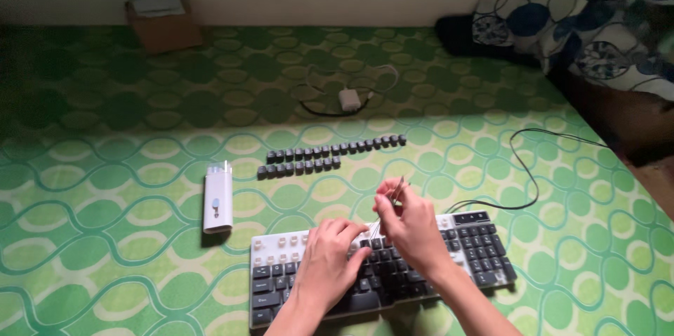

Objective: The person uses a metal keycap puller to remove black keycaps from a white mechanical keyboard. They place the removed keycaps in a neat row on the green patterned floor mat next to the keyboard.

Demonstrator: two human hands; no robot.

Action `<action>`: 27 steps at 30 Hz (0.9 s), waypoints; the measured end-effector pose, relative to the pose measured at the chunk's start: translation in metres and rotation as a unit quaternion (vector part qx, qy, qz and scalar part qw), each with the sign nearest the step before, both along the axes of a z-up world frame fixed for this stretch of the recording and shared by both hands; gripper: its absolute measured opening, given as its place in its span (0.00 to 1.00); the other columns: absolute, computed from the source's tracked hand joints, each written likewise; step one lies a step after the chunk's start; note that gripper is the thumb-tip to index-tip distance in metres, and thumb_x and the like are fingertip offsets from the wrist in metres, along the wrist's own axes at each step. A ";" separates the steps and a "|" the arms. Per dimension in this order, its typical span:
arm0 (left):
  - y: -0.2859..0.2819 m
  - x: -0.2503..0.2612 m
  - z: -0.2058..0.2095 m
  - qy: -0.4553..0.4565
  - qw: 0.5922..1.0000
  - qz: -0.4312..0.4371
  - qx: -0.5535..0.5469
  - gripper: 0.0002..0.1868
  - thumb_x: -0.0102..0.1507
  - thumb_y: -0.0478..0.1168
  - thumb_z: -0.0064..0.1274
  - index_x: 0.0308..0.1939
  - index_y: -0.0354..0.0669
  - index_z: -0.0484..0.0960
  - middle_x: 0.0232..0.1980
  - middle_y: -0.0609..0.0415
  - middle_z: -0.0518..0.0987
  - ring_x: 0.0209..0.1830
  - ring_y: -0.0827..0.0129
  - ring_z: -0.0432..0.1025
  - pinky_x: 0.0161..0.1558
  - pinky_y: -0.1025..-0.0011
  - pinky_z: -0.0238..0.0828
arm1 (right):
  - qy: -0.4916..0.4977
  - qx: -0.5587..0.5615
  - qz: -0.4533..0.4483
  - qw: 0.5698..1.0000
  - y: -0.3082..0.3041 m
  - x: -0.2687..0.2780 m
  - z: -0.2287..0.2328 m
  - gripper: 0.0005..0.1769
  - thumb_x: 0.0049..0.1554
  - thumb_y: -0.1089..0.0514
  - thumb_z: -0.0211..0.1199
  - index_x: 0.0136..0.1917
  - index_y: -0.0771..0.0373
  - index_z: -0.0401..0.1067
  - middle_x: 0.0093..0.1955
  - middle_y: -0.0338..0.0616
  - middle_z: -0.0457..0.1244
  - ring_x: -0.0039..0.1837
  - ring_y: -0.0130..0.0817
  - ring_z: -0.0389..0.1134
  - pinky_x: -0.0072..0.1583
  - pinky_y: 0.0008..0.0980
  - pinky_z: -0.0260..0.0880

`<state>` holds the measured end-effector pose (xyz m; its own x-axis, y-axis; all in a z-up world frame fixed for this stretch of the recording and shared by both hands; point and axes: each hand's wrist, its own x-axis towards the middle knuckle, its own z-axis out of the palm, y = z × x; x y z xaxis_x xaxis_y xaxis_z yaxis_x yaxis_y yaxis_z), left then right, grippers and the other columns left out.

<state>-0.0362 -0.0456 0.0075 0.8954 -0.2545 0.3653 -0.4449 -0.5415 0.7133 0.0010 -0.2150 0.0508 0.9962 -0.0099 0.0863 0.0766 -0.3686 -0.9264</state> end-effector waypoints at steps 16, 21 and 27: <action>-0.008 0.000 -0.008 -0.017 0.996 0.000 0.084 0.17 0.54 0.38 0.61 0.45 0.38 0.79 0.49 0.45 0.77 0.54 0.52 0.69 0.55 0.54 0.63 | -0.225 -0.168 0.138 0.950 -0.003 -0.024 -0.021 0.10 0.56 0.67 0.64 0.47 0.66 0.63 0.37 0.50 0.66 0.38 0.43 0.72 0.40 0.38 0.71; -0.005 -0.001 -0.005 -0.017 0.997 -0.005 0.079 0.15 0.55 0.37 0.61 0.45 0.38 0.79 0.49 0.46 0.76 0.55 0.52 0.68 0.57 0.55 0.62 | -0.192 -0.177 0.096 0.961 -0.006 -0.023 -0.044 0.09 0.57 0.65 0.65 0.48 0.64 0.66 0.37 0.49 0.68 0.36 0.40 0.73 0.38 0.35 0.72; -0.003 0.000 -0.003 0.014 0.997 -0.015 0.074 0.18 0.54 0.39 0.62 0.48 0.40 0.82 0.50 0.47 0.73 0.56 0.54 0.67 0.56 0.56 0.60 | -0.072 0.035 0.114 0.990 -0.015 -0.037 -0.065 0.11 0.61 0.62 0.61 0.56 0.67 0.70 0.43 0.43 0.72 0.39 0.26 0.71 0.41 0.27 0.73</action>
